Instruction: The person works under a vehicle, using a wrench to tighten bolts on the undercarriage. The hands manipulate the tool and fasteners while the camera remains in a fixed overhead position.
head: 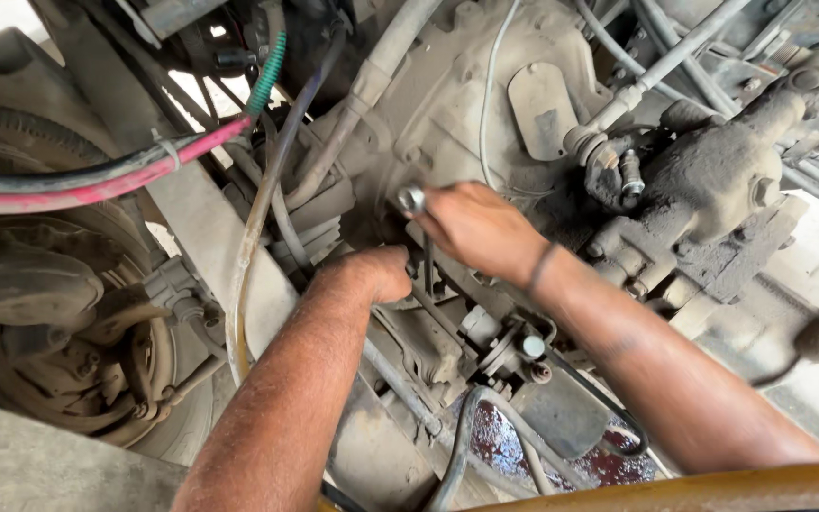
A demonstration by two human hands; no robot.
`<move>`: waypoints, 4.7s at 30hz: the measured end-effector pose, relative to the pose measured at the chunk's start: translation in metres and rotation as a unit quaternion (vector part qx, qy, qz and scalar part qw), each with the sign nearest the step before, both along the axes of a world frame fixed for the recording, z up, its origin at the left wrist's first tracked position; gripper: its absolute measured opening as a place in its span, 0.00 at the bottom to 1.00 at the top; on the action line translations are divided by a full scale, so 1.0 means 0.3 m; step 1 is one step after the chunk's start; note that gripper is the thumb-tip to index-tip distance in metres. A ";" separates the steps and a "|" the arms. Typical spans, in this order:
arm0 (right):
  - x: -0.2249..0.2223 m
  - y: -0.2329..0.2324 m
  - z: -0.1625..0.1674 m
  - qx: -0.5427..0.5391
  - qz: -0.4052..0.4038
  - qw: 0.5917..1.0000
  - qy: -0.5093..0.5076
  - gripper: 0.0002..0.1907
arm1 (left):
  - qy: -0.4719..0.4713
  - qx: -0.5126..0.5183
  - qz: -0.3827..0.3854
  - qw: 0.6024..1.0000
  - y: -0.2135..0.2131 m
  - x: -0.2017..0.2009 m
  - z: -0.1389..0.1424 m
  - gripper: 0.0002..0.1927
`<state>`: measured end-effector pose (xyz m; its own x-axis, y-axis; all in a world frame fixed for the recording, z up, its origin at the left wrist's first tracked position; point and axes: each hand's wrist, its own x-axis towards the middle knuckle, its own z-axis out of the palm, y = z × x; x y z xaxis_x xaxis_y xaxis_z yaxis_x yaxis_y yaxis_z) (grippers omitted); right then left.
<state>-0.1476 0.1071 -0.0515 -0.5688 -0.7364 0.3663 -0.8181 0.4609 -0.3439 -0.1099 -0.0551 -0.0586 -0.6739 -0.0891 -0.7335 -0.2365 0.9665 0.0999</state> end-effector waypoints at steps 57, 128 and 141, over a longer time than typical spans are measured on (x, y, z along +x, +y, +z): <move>-0.180 -0.261 -0.109 0.111 -0.014 0.993 -0.032 0.07 | -0.003 -0.057 0.005 0.998 -0.023 -0.024 -0.065 0.19; 0.139 0.127 -0.132 -0.029 0.058 0.990 0.126 0.16 | 0.034 0.134 -0.058 0.989 0.023 0.001 -0.046 0.22; 0.274 0.208 -0.023 -0.205 -0.113 0.926 -0.298 0.17 | 0.105 0.136 0.016 0.985 0.028 0.008 -0.069 0.32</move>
<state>-0.0654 0.1695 -0.0583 -0.8824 -0.4422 0.1606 -0.3258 0.3283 -0.8866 -0.1077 -0.0468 -0.0794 -0.8129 0.0671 -0.5785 -0.2136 0.8898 0.4033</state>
